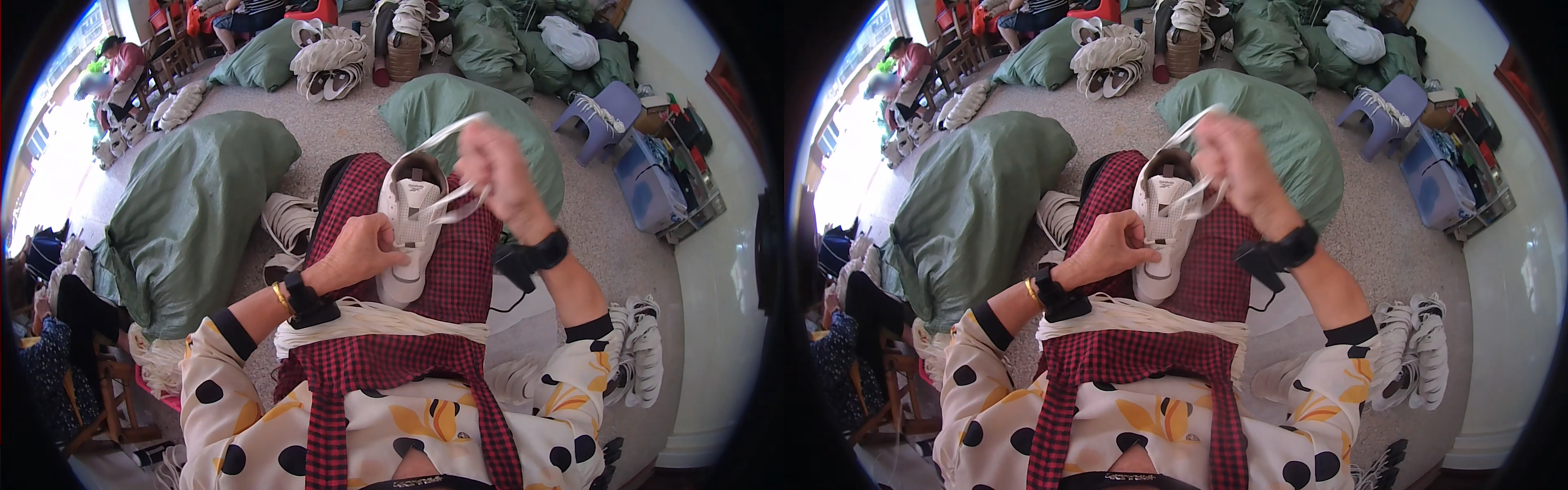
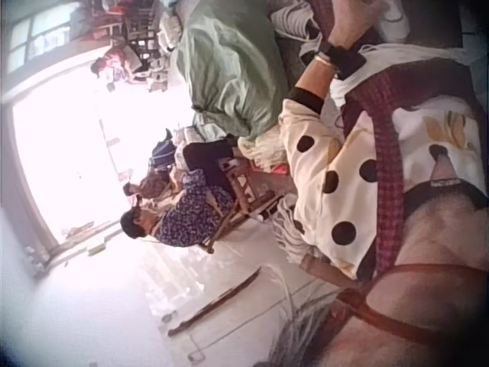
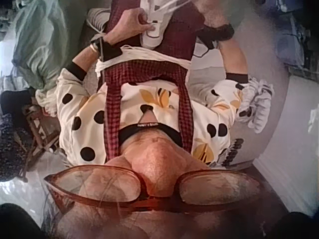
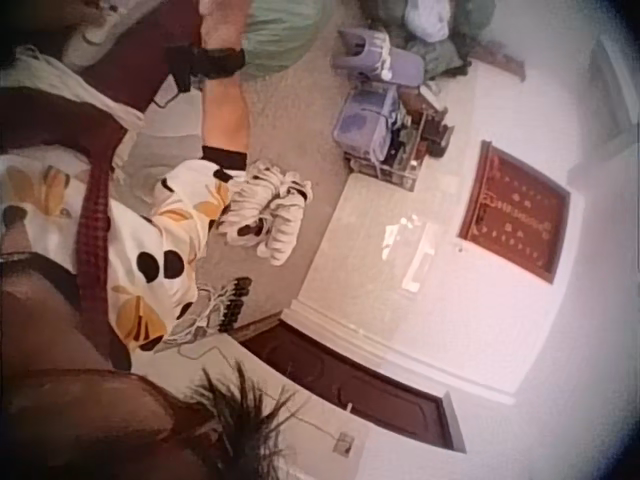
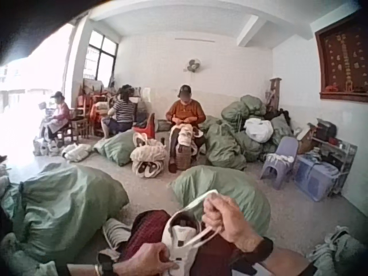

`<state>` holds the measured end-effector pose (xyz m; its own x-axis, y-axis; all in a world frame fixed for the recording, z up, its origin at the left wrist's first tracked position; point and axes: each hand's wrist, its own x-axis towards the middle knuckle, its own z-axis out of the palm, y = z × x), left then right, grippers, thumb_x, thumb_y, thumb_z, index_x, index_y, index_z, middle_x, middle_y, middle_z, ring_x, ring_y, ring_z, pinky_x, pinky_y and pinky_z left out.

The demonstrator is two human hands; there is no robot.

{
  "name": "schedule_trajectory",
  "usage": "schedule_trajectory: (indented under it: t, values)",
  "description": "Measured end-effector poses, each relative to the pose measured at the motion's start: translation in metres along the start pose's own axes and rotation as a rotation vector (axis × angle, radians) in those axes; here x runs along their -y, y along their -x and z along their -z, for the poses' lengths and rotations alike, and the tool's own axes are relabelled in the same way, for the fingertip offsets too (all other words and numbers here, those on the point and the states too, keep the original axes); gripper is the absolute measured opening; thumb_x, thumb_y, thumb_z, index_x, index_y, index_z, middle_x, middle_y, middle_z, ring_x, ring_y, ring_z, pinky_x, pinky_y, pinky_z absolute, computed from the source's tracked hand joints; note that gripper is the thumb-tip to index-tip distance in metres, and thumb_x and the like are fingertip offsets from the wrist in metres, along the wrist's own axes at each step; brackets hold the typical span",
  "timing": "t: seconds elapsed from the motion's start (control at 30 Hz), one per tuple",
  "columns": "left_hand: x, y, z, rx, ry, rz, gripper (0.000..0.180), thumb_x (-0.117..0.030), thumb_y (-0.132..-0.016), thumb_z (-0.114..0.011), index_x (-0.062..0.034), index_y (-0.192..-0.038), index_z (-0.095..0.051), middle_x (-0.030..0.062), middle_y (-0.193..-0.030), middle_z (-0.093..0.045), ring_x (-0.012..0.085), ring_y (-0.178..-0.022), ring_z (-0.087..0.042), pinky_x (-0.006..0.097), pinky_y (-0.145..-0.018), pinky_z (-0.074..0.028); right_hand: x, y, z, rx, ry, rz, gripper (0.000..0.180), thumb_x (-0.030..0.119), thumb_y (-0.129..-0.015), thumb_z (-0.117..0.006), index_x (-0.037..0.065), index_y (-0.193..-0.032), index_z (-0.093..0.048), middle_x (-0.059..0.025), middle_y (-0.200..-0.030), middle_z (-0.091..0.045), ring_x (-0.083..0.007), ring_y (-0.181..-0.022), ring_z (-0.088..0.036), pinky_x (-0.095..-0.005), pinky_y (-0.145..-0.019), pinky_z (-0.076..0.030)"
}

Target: The recorder is threading and lacing white athletic shoes.

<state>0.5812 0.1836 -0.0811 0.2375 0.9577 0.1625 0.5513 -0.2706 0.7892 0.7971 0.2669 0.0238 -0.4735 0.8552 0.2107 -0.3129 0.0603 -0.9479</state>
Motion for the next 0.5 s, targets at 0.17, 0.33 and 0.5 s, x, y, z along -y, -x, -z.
schedule_trajectory:
  t: [0.17, 0.33, 0.5]
  values:
    - [0.01, -0.005, -0.007, -0.006, -0.027, -0.073, 0.034, -0.015, -0.068, -0.087, -0.0014, -0.071, -0.056, 0.0072, -0.066, -0.061, 0.015, -0.062, -0.06, 0.032, -0.057, -0.048, 0.047, -0.01, 0.032, -0.147, -0.013, 0.211, 0.033, 0.029, -0.106, -0.044, 0.014, -0.076, -0.044, 0.0104, -0.056, -0.026, -0.0034, -0.046, -0.023, -0.0234, -0.043, -0.021]
    - [0.004, -0.004, 0.016, 0.051, 0.099, -0.056, 0.025, -0.013, -0.075, -0.082, -0.0003, -0.075, -0.062, 0.0058, -0.065, -0.061, 0.0099, -0.061, -0.058, 0.028, -0.055, -0.047, 0.016, -0.009, 0.032, -0.048, 0.127, 0.161, 0.035, 0.031, -0.107, -0.044, 0.01, -0.08, -0.047, 0.0099, -0.06, -0.028, -0.002, -0.049, -0.027, -0.0216, -0.043, -0.019]
    - [-0.029, 0.018, 0.0, -0.107, -0.14, -0.36, 0.023, -0.019, -0.082, -0.078, -0.0007, -0.092, -0.068, 0.0085, -0.087, -0.066, 0.0204, -0.082, -0.065, 0.035, -0.07, -0.053, -0.002, -0.01, -0.002, 0.046, 0.242, 0.085, 0.033, 0.029, -0.106, -0.044, 0.009, -0.08, -0.048, 0.0084, -0.06, -0.035, -0.0017, -0.049, -0.03, -0.0207, -0.043, -0.024]
